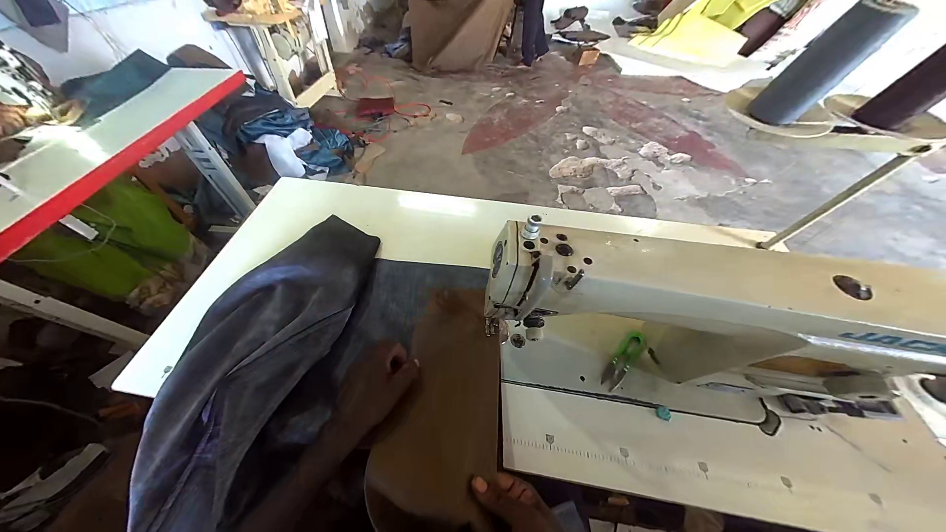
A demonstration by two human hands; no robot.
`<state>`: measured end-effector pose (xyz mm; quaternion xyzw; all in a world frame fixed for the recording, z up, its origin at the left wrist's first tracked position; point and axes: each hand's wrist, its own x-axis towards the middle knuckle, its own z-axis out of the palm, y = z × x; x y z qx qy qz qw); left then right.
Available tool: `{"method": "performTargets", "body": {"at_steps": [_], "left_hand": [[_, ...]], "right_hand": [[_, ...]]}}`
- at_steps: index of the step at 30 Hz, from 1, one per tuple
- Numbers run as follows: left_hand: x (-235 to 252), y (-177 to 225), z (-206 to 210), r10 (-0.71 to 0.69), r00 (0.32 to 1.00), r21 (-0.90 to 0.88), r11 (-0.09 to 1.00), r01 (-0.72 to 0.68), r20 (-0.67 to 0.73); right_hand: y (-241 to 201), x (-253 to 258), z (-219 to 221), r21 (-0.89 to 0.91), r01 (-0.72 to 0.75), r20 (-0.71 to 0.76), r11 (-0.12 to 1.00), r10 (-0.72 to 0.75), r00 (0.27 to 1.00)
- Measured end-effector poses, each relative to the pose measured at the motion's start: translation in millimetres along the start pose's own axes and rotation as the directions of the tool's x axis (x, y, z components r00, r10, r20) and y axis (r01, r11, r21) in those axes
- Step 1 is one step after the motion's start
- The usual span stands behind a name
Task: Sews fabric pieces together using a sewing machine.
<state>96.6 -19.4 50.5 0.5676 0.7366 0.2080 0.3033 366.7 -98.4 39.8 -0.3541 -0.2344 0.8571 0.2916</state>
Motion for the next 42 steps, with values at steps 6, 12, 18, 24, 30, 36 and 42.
{"method": "performTargets", "body": {"at_steps": [6,12,18,24,30,36,42], "left_hand": [[-0.8,2.6,7.1,0.039,0.999,0.136,0.990,-0.035,-0.024],[-2.8,2.4,10.6,0.036,0.999,0.139,0.990,-0.031,-0.034],[-3.0,-0.2,12.1,0.055,0.997,0.139,0.989,-0.047,-0.052],[-12.1,22.5,21.9,0.438,0.885,0.351,0.863,-0.364,-0.160],[-8.1,37.7,57.5,0.628,0.721,0.170,0.708,-0.685,0.291],[-3.2,22.9,62.6,0.658,0.710,0.131,0.703,-0.699,0.251],[32.3,16.8,48.0,0.730,0.615,0.191,0.585,-0.788,0.298]], "right_hand": [[13.4,-0.5,-7.8,-0.034,-0.001,-0.119,0.999,-0.003,0.993],[15.9,1.2,-21.2,-0.063,-0.025,-0.111,0.998,0.018,0.994],[20.5,5.1,-31.1,-0.111,-0.057,-0.140,0.992,0.041,0.989],[20.1,6.9,-30.5,-0.242,-0.083,-0.177,0.967,0.040,0.983],[16.7,-1.0,-31.5,-0.453,-0.041,-0.195,0.890,-0.054,0.979],[4.1,1.8,-58.2,-0.931,0.226,0.366,-0.288,-0.714,0.597],[4.2,29.2,-74.1,-0.768,0.387,0.639,-0.510,-0.572,0.514]]}}
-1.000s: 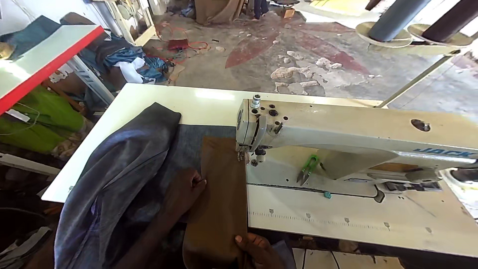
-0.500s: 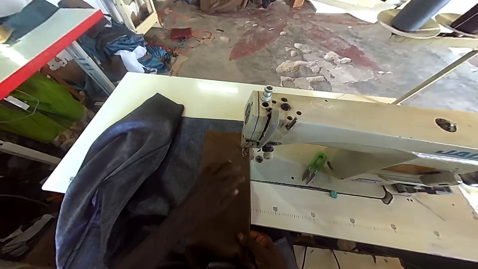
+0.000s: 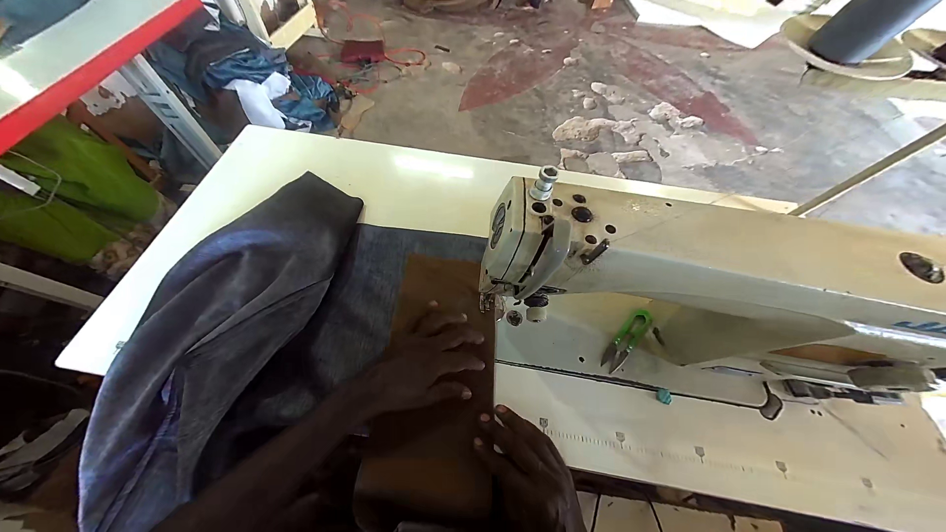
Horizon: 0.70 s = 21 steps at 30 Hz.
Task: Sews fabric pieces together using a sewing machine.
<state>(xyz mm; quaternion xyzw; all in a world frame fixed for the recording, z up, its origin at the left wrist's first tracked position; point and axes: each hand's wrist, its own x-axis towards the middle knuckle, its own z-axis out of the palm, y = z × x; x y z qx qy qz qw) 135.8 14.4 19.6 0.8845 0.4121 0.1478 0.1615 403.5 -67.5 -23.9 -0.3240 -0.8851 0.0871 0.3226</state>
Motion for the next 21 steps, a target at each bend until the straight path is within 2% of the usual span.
{"method": "performTargets", "body": {"at_steps": [4,13,21], "left_hand": [[1.3,-12.9,5.9,0.051,0.997,0.001,0.999,-0.051,-0.054],[16.7,-37.6,0.0,0.126,0.988,0.009,0.992,-0.125,-0.092],[30.4,-50.5,-7.2,0.135,0.982,0.013,0.991,-0.135,-0.133]], "right_hand": [[4.7,6.4,-3.6,0.121,0.031,-0.059,0.992,-0.024,0.998],[16.9,40.9,-5.4,0.145,0.013,-0.024,0.989,-0.009,1.000],[28.0,55.8,-2.0,0.140,-0.038,-0.020,0.989,0.042,0.999]]}}
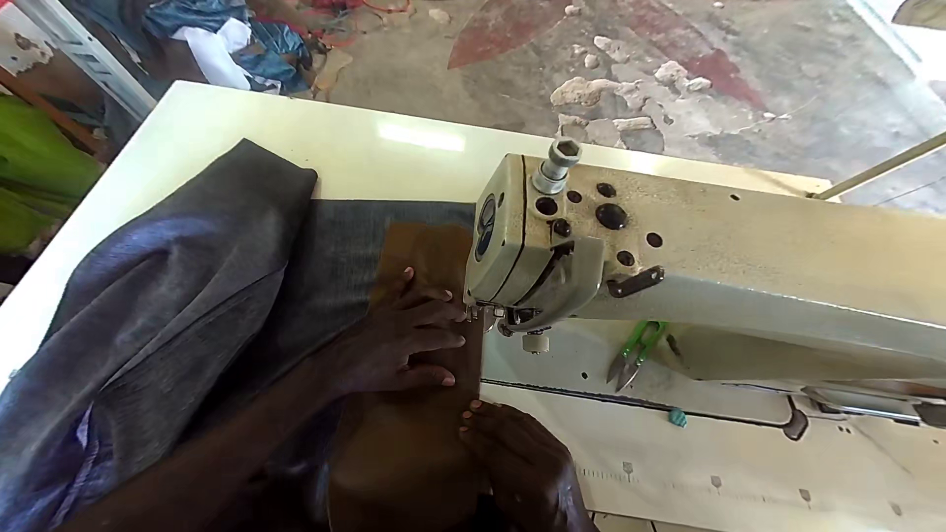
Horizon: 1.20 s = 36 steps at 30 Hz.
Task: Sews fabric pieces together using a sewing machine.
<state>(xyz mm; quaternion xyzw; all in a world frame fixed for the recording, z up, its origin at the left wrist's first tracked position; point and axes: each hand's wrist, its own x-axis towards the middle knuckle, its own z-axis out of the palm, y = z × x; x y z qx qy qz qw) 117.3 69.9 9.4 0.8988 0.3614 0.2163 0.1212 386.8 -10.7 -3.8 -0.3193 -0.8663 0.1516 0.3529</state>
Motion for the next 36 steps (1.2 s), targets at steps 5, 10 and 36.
{"method": "performTargets", "body": {"at_steps": [5,10,36], "left_hand": [[13.4,-16.0,-5.7,0.020,1.000,0.005,1.000,-0.020,-0.014],[26.9,-25.3,-14.0,0.002,1.000,-0.011,1.000,-0.002,-0.002],[-167.7,-14.0,-77.4,-0.699,0.645,0.247,0.595,0.764,-0.310]], "right_hand": [[10.4,18.7,0.1,-0.002,-0.039,-0.003,0.999,0.039,0.999],[20.6,33.8,0.3,0.005,-0.061,-0.001,0.998,0.061,0.998],[-71.7,-10.9,-22.2,0.689,-0.658,0.230,0.304,0.769,0.596]]}}
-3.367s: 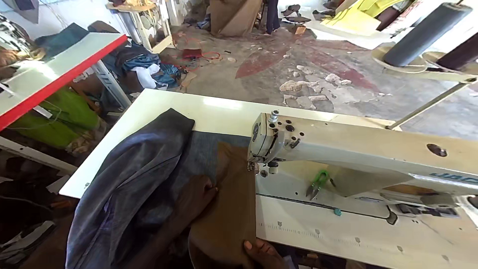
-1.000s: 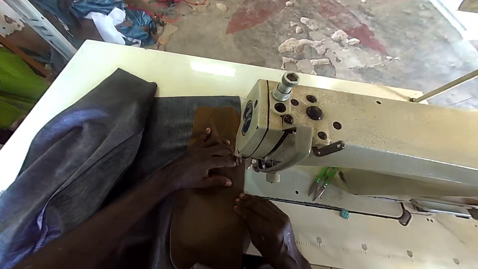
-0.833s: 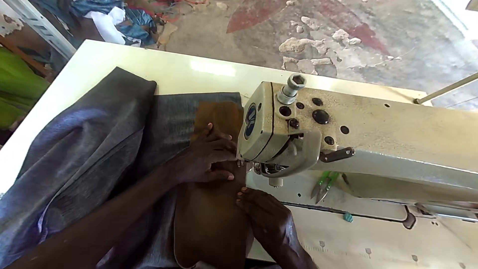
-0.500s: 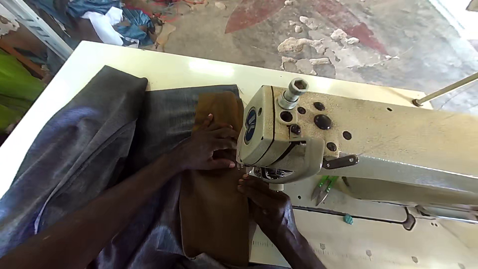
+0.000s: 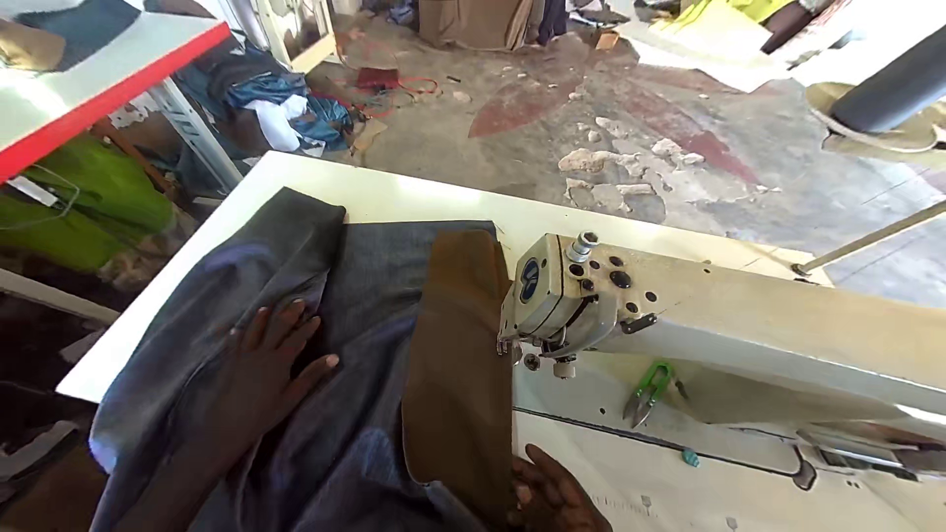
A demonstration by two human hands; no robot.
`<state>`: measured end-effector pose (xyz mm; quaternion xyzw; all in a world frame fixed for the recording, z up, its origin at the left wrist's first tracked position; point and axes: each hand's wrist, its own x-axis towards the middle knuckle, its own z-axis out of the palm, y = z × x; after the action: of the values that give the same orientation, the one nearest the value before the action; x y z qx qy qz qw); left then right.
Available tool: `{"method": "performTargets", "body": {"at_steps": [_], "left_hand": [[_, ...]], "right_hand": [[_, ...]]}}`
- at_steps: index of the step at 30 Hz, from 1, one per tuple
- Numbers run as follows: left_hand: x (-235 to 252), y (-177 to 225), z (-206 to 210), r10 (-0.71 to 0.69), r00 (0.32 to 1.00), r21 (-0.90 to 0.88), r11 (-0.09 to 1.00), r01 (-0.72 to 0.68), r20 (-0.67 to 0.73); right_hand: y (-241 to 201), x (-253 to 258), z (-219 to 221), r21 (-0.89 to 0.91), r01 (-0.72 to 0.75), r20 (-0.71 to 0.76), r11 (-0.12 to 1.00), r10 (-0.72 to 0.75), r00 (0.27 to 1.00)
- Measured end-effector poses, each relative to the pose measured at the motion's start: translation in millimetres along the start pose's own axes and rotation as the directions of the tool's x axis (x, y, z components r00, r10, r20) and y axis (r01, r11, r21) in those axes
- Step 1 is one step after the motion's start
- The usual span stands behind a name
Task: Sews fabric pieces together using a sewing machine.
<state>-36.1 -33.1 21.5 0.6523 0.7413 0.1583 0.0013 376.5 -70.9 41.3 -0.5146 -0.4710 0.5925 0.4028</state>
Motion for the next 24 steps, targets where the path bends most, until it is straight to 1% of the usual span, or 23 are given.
{"method": "performTargets", "body": {"at_steps": [2,4,6,7,8,9,10,11,13,14,15,17,18,20,21,22,24], "left_hand": [[10.9,-27.8,18.9,0.084,0.996,-0.033,0.996,-0.085,-0.041],[39.4,-43.1,20.8,0.191,0.981,-0.041,0.980,-0.193,-0.043],[56.6,-36.5,12.1,0.226,0.974,0.032,0.974,-0.225,-0.027],[57.8,-22.8,2.8,0.220,0.975,0.078,0.973,-0.218,-0.015],[53.5,-3.3,-7.2,0.206,0.978,0.095,0.974,-0.205,-0.004],[43.0,19.0,-13.6,0.186,0.982,0.065,0.980,-0.186,0.005],[27.5,41.3,-15.3,0.168,0.986,-0.012,0.986,-0.168,0.020],[10.6,63.9,-15.6,0.140,0.987,-0.131,0.983,-0.130,0.074],[-20.5,103.9,-14.2,0.107,0.972,-0.322,0.946,-0.034,0.210],[-32.0,118.6,-13.0,0.097,0.962,-0.380,0.925,0.008,0.256],[-39.6,128.3,-10.5,0.088,0.958,-0.423,0.905,0.038,0.273],[-43.4,136.7,-5.7,0.054,0.944,-0.509,0.852,0.126,0.325],[-41.2,138.1,-4.3,0.033,0.926,-0.558,0.806,0.197,0.375],[-36.3,138.4,-1.1,0.031,0.903,-0.676,0.674,0.298,0.428],[-35.4,137.5,-0.1,0.030,0.906,-0.712,0.630,0.310,0.421],[-35.1,136.1,-1.0,0.021,0.915,-0.715,0.631,0.301,0.404],[-34.7,133.1,-4.4,0.022,0.932,-0.669,0.702,0.243,0.361]], "right_hand": [[-1.6,-10.6,4.0,-0.042,-0.057,-0.011,0.997,0.057,0.998],[-4.2,-13.5,6.7,-0.081,-0.085,-0.018,0.993,0.084,0.996],[-5.3,-15.3,8.5,-0.096,-0.084,-0.010,0.992,0.084,0.996],[-4.2,-17.2,10.0,-0.092,-0.077,-0.008,0.993,0.076,0.997],[-2.5,-20.1,11.7,-0.084,-0.073,-0.005,0.994,0.073,0.997],[-0.2,-23.9,12.9,-0.078,-0.081,0.003,0.994,0.081,0.997],[2.1,-27.3,13.1,-0.072,-0.100,0.022,0.992,0.102,0.995],[4.1,-29.9,13.1,-0.061,-0.122,0.052,0.991,0.126,0.991],[4.3,-34.1,12.8,-0.060,-0.173,0.164,0.983,0.180,0.970],[3.3,-34.9,13.6,-0.058,-0.197,0.233,0.979,0.205,0.951],[1.5,-34.7,15.5,-0.042,-0.215,0.301,0.976,0.218,0.928],[-5.2,-32.9,22.1,0.060,-0.262,0.390,0.963,0.219,0.895],[-9.2,-32.8,25.8,0.120,-0.300,0.413,0.946,0.227,0.882],[-15.6,-35.5,32.7,0.206,-0.383,0.411,0.900,0.275,0.869],[-16.3,-37.9,35.0,0.224,-0.411,0.381,0.884,0.309,0.872],[-14.8,-39.3,35.9,0.228,-0.428,0.338,0.874,0.341,0.877],[-6.4,-40.0,32.2,0.209,-0.451,0.261,0.868,0.395,0.881]]}}
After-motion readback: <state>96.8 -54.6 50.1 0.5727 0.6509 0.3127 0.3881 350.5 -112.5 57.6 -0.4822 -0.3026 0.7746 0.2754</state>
